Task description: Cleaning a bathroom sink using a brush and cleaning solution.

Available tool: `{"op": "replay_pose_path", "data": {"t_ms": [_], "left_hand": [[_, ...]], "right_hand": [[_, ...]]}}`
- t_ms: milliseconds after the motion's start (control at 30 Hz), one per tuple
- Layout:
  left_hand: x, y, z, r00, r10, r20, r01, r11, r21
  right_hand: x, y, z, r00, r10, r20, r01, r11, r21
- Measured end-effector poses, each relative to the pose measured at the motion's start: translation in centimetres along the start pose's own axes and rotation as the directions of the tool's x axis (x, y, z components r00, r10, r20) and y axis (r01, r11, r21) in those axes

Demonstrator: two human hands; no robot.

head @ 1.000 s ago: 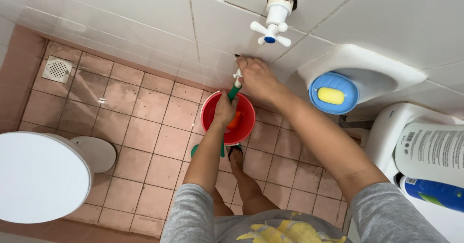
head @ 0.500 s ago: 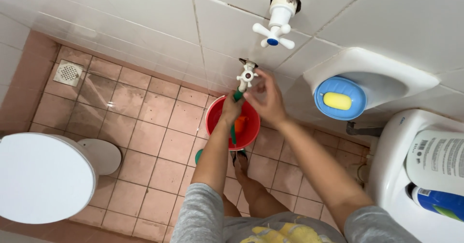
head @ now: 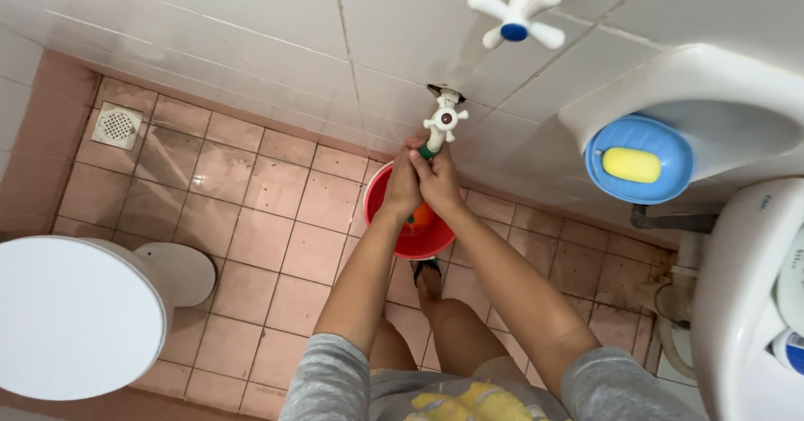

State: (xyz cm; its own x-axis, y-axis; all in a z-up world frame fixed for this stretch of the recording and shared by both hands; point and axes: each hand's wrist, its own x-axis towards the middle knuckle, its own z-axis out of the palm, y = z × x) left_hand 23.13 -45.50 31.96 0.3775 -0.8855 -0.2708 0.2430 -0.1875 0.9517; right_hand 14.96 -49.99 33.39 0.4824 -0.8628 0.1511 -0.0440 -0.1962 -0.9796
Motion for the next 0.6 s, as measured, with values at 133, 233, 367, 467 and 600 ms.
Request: {"op": "replay_pose_path", "data": {"t_ms": [133,233,367,467,600], "left_hand": [[1.3,-3.6,-1.2,0.972,0.222,0.075,-0.225,0.974,0.036],[3.4,-7.3,-1.0,0.982,0.138,0.132,-0.153,0.982,0.111],[4.3,-12.9,0.7,0.991,0.000,0.137,-0.001,1.000,0.005],[2.1,-11.2,2.0,0.999,0.042,0.023,-0.040,0.996,-0.076],[0.0,-10.8,2.9,0.938,0.288,-0.192,-0.290,0.957,0.017]], "right_hand": [[-0.2,0.5,0.4,0.999,0.051,0.010,-0.052,0.990,0.133],[-0.2,1.1,0.9,0.992,0.111,-0.053,-0.107,0.992,0.060],[0.4,1.7,1.2,0.977,0.084,-0.194,-0.091,0.995,-0.027],[1.3,1.5,1.3,0.966,0.148,-0.213,-0.154,0.988,-0.012],[2.8,-1.3,-0.3,0.950,0.307,0.066,-0.311,0.892,0.329]]}}
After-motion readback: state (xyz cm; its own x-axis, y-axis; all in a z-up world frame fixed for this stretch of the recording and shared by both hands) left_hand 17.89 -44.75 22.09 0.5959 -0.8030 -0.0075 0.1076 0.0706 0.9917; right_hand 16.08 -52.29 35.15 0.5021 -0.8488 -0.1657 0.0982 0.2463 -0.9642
